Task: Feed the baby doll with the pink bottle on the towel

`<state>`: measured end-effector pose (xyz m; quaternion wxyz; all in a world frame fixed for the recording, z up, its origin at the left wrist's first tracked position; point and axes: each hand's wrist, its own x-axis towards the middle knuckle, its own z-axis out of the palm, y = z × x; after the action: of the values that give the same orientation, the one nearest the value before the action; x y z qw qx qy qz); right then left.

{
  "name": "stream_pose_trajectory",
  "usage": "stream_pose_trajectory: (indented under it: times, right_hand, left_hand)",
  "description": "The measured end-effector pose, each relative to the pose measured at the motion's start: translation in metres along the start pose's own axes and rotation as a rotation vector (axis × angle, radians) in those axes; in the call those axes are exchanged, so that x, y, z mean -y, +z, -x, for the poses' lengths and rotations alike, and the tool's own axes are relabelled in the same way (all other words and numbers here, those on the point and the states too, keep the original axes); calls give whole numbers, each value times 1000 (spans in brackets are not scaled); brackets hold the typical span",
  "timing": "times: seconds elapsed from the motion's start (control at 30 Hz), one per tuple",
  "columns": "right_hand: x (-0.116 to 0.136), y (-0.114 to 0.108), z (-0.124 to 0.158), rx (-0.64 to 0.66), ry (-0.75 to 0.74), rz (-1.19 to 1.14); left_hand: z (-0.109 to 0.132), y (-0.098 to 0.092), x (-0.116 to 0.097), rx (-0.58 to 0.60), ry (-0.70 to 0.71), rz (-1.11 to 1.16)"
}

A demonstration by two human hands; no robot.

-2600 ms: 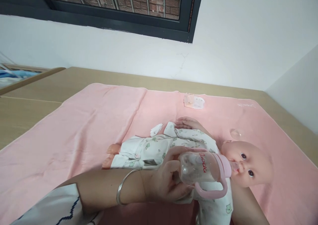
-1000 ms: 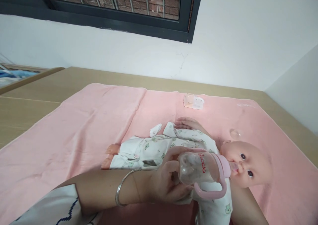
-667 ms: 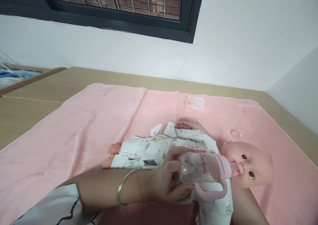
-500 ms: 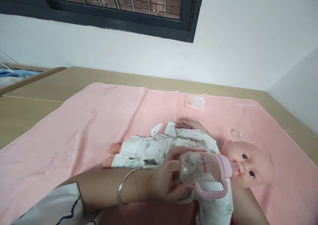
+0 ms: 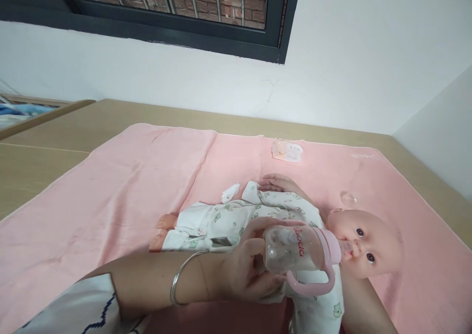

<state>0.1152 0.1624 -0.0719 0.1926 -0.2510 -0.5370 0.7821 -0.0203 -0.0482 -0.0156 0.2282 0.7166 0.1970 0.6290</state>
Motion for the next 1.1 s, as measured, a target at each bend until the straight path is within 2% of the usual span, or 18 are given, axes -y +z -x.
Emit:
stream_pose_trajectory:
  times: [0.7, 1.1]
  right_hand:
    - [-2, -4, -2, -6, 2, -15]
    - [2, 1, 1, 2, 25, -25]
  left_hand:
    - [0, -4, 2, 64, 14, -11]
    - [2, -3, 3, 52, 34, -17]
